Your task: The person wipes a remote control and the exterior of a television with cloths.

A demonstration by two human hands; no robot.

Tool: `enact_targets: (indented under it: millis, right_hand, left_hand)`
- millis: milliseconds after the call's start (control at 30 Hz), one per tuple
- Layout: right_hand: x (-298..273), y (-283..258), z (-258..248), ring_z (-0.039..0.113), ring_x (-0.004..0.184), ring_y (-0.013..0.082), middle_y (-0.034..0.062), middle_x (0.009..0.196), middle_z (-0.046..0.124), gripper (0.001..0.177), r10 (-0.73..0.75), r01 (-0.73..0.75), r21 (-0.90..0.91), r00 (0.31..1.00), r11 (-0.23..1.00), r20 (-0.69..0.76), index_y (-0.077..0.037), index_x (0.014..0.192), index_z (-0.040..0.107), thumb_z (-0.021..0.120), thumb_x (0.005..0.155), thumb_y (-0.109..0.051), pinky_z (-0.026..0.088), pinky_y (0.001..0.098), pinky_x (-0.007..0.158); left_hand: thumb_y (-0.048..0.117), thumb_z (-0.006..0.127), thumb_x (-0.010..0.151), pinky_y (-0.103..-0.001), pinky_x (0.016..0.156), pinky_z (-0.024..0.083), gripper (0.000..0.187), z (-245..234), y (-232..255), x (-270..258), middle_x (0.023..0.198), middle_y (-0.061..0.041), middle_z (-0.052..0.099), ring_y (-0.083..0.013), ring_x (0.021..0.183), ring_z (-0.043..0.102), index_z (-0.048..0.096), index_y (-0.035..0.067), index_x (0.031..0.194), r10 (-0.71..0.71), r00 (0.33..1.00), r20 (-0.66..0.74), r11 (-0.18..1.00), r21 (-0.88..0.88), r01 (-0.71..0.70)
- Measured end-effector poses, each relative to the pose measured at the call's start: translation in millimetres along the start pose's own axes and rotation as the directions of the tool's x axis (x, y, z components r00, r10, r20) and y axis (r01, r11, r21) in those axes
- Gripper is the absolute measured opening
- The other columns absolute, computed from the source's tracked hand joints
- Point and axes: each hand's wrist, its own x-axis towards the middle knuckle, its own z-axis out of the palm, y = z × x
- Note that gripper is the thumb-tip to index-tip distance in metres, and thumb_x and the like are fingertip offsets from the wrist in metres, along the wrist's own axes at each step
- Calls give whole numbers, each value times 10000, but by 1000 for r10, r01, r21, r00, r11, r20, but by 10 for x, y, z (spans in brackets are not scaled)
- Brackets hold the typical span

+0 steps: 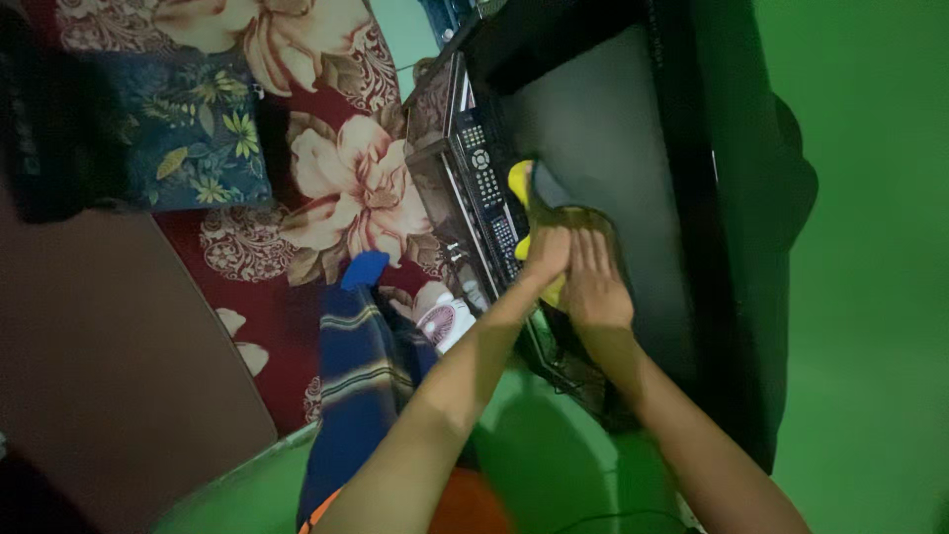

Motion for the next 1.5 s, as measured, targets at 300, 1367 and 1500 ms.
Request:
enact_targets:
  millis: [300,1367,1500]
  right_hand:
    - [283,-131,-153,233,1532,262,172,1648,271,719,-167,145,-459,986,876,-7,51,1584,262,445,990,-311,153,389,1239]
    - [-1469,11,-197,72,1567,186,46,1726,70,779,68,119,-651,964,750,255,-81,1655,64,399,1040,-422,20,380,1246]
    - [-1606,-80,-988,54,1549,311,133,1705,70,817,175,116,-635,910,763,376,-39,1641,41,418,1025,-422,-3,512,1213]
  left_hand:
    - [129,433,1046,-529,1182,264,482,80,-412,290,1472,-411,353,-519,1384,338,339,-105,1457,70,977,-200,991,-97,-91]
    - [239,362,1054,-485,1226,193,643,1317,222,-1888,1620,-288,235,-469,1483,274,198,-20,1619,-18,983,184,1000,14,15]
    - [317,406,1049,-516,1251,121,738,1268,509,-1768,1656,-279,115,-465,1525,151,96,-26,1624,121,992,-46,986,-109,-125]
